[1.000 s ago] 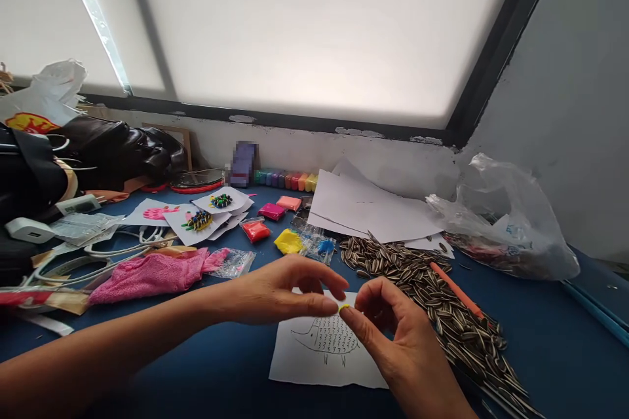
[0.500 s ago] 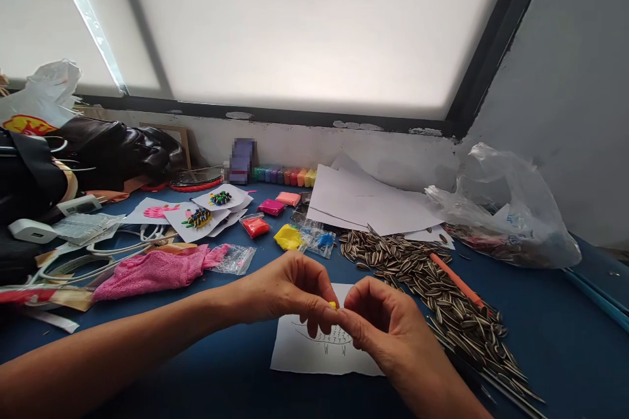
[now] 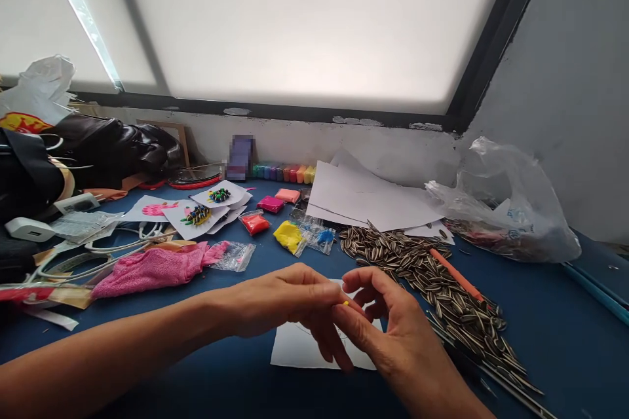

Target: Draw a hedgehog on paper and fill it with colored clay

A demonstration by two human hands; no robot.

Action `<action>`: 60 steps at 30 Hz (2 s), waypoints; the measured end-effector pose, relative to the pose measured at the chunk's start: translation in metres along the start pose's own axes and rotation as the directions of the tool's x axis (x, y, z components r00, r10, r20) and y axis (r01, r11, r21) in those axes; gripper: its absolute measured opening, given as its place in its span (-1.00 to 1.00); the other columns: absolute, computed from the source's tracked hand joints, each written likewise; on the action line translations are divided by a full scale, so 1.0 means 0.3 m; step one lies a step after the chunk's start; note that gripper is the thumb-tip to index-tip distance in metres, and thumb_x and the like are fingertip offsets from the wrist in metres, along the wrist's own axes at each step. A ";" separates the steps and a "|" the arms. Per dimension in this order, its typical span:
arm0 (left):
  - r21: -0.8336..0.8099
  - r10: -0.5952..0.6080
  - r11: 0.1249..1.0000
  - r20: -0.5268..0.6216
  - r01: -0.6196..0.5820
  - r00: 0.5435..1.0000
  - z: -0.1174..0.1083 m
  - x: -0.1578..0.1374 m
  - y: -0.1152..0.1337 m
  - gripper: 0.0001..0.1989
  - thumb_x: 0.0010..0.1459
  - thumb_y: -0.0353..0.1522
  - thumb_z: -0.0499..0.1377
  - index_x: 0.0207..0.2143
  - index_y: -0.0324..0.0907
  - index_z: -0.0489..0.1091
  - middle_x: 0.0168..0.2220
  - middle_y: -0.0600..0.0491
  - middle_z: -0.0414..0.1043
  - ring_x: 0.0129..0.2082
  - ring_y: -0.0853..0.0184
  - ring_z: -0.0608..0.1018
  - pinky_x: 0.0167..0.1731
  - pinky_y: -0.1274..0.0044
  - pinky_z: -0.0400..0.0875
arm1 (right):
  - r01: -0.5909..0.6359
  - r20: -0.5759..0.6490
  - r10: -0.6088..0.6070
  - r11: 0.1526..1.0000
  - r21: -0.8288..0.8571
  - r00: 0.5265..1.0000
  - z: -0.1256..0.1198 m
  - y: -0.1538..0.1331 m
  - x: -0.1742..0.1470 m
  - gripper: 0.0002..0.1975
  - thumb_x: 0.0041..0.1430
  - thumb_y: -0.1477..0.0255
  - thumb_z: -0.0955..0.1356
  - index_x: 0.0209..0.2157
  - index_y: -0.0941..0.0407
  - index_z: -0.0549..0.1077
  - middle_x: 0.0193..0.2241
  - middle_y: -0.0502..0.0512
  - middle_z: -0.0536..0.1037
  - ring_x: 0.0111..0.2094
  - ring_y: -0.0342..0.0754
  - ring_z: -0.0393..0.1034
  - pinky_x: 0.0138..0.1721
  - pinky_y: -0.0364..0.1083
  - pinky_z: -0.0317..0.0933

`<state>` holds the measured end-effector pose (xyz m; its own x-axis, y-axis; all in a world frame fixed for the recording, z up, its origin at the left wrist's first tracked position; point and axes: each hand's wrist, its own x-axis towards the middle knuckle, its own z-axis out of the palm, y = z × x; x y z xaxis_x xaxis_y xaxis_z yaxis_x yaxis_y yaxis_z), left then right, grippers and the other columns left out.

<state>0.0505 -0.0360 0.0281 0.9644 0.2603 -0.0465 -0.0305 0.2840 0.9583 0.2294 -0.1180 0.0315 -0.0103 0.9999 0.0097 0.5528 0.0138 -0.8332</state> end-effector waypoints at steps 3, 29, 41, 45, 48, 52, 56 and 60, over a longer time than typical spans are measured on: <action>-0.089 -0.020 0.996 0.087 0.028 0.996 0.022 0.005 0.001 -0.31 0.25 0.11 -0.10 -0.08 -0.28 0.49 -0.30 -0.07 0.55 -0.29 0.22 0.60 -0.04 0.34 0.36 | -0.001 0.012 0.001 1.000 0.005 1.000 0.006 -0.010 -0.002 -0.63 0.12 0.09 0.35 -0.16 0.04 0.43 -0.27 0.07 0.59 -0.31 0.01 0.49 -0.30 -0.05 0.40; 0.143 0.053 0.989 -0.163 -0.029 0.985 -0.054 0.003 -0.008 -0.71 0.13 -0.19 0.28 -0.32 -0.27 0.42 -0.44 0.01 0.53 -0.52 0.40 0.55 -0.44 0.57 0.38 | 0.197 -0.068 -0.202 0.978 -0.064 0.977 0.009 -0.015 -0.007 -0.74 0.21 0.16 0.33 -0.39 0.02 0.52 -0.50 -0.04 0.54 -0.47 -0.09 0.42 -0.44 -0.18 0.31; 0.910 0.119 0.203 -0.390 0.363 0.913 -0.102 -0.025 0.009 -0.82 0.10 -0.34 0.22 -0.22 -0.19 0.40 -0.17 0.00 0.42 -0.18 0.25 0.46 -0.27 0.51 0.31 | 0.221 -0.081 -0.241 0.954 -0.202 0.967 0.002 0.037 0.011 -0.81 0.20 0.26 0.33 -0.41 0.02 0.50 -0.55 -0.06 0.54 -0.55 -0.12 0.45 -0.54 -0.21 0.30; 0.888 0.079 0.213 -0.431 0.407 0.899 -0.099 -0.029 0.004 -0.85 0.10 -0.30 0.20 -0.33 -0.18 0.33 -0.26 0.06 0.39 -0.25 0.30 0.44 -0.35 0.54 0.25 | 0.258 -0.132 -0.296 0.934 -0.247 0.946 -0.002 0.038 0.017 -0.87 0.15 0.29 0.35 -0.37 0.00 0.54 -0.50 -0.07 0.58 -0.56 -0.15 0.45 -0.60 -0.23 0.29; 0.847 0.088 0.284 -0.490 0.450 0.867 -0.100 -0.023 -0.001 -0.86 0.08 -0.34 0.18 -0.31 -0.18 0.30 -0.28 0.07 0.40 -0.27 0.31 0.43 -0.38 0.54 0.24 | 0.273 -0.108 -0.315 0.917 -0.290 0.943 -0.006 0.038 0.021 -0.87 0.16 0.31 0.35 -0.40 0.00 0.54 -0.51 -0.08 0.57 -0.58 -0.17 0.43 -0.63 -0.24 0.27; 0.816 0.164 0.411 -0.504 0.406 0.848 -0.100 -0.009 -0.029 -0.80 0.06 -0.39 0.16 -0.21 -0.16 0.29 -0.28 0.08 0.41 -0.29 0.33 0.43 -0.36 0.54 0.26 | 0.317 -0.054 -0.356 0.883 -0.347 0.933 0.004 0.042 0.016 -0.84 0.22 0.36 0.31 -0.42 0.01 0.49 -0.53 -0.10 0.54 -0.57 -0.18 0.43 -0.58 -0.23 0.27; 0.809 0.205 0.431 -0.520 0.400 0.829 -0.090 0.005 -0.056 -0.84 0.09 -0.41 0.13 -0.22 -0.15 0.32 -0.35 0.11 0.40 -0.34 0.34 0.43 -0.38 0.54 0.24 | 0.375 -0.049 -0.429 0.834 -0.404 0.902 0.024 0.063 0.008 -0.86 0.22 0.43 0.30 -0.39 0.02 0.48 -0.51 -0.10 0.55 -0.58 -0.19 0.42 -0.55 -0.22 0.28; 0.840 0.205 0.365 -0.494 0.402 0.845 -0.080 0.009 -0.066 -0.85 0.09 -0.41 0.13 -0.24 -0.11 0.37 -0.40 0.14 0.41 -0.38 0.34 0.43 -0.41 0.54 0.20 | 0.411 -0.052 -0.480 0.798 -0.441 0.876 0.038 0.088 0.013 -0.84 0.24 0.47 0.28 -0.26 0.01 0.49 -0.38 -0.03 0.59 -0.44 -0.15 0.50 -0.45 -0.21 0.34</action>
<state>0.0475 -0.0187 0.0023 0.6789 0.7340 0.0183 0.5973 -0.5666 0.5676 0.2345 -0.1139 0.0031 -0.2312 0.8690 0.4375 0.8042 0.4238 -0.4167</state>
